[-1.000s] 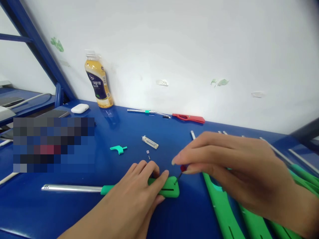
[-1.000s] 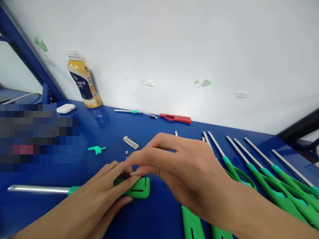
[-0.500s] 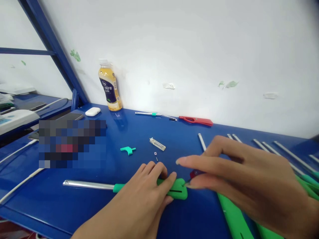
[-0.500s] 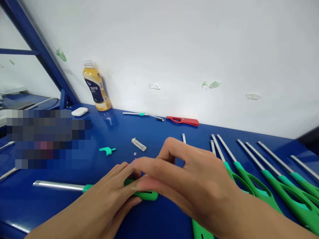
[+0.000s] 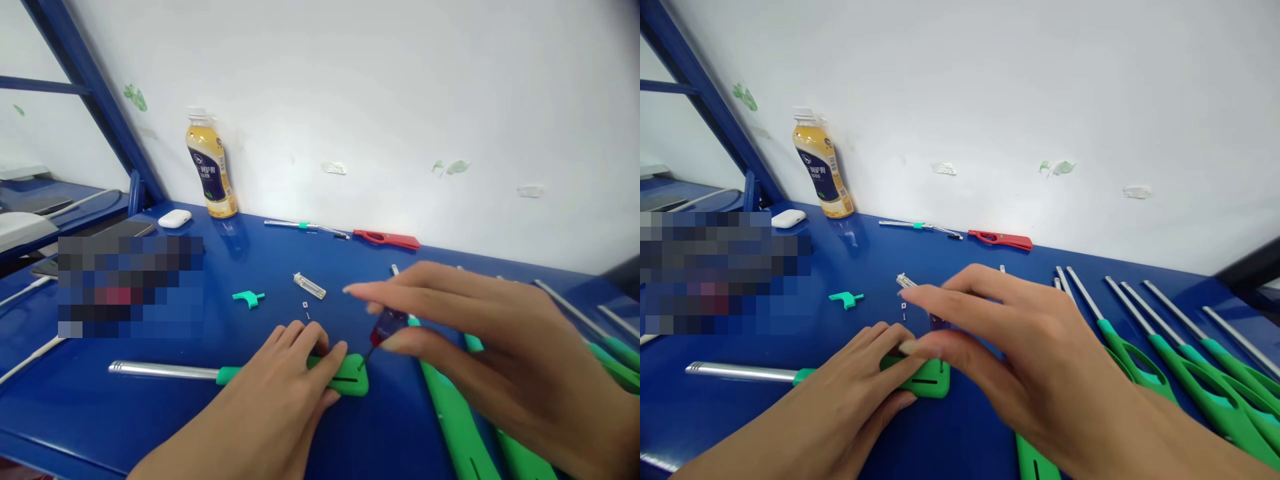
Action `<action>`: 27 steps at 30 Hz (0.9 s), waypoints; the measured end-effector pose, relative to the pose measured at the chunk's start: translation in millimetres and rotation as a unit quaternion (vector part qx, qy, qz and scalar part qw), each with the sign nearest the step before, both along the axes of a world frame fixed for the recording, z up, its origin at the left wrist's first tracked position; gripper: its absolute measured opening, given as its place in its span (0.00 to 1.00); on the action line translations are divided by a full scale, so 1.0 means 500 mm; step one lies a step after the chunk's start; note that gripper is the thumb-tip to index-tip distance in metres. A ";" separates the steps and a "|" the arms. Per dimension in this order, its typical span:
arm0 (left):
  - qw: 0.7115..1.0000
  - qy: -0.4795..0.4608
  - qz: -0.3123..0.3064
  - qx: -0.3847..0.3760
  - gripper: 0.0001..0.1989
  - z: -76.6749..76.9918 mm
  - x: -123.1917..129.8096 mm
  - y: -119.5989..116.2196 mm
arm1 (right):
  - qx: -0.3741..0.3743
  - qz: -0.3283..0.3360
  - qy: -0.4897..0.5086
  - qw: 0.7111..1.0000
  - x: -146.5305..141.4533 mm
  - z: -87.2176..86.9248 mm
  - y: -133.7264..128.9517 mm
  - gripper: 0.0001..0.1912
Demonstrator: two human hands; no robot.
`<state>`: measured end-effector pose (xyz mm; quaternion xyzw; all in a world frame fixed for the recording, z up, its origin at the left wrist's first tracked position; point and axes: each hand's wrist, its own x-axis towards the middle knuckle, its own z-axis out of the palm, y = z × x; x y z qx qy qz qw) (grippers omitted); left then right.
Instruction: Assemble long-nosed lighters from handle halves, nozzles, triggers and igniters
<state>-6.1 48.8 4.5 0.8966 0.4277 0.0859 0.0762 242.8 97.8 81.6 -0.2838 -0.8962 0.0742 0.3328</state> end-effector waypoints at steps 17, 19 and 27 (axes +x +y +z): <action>0.999 -0.025 -0.003 0.024 0.26 -0.015 -0.001 0.005 | -0.153 -0.062 0.019 0.986 0.013 -0.041 -0.025 0.22; 0.999 -0.034 0.000 0.018 0.25 -0.015 -0.003 0.004 | -0.174 -0.073 0.023 0.982 0.015 -0.051 -0.032 0.24; 0.995 0.017 -0.033 0.093 0.27 -0.051 -0.007 0.011 | -0.239 -0.149 0.032 0.959 0.101 0.024 -0.047 0.33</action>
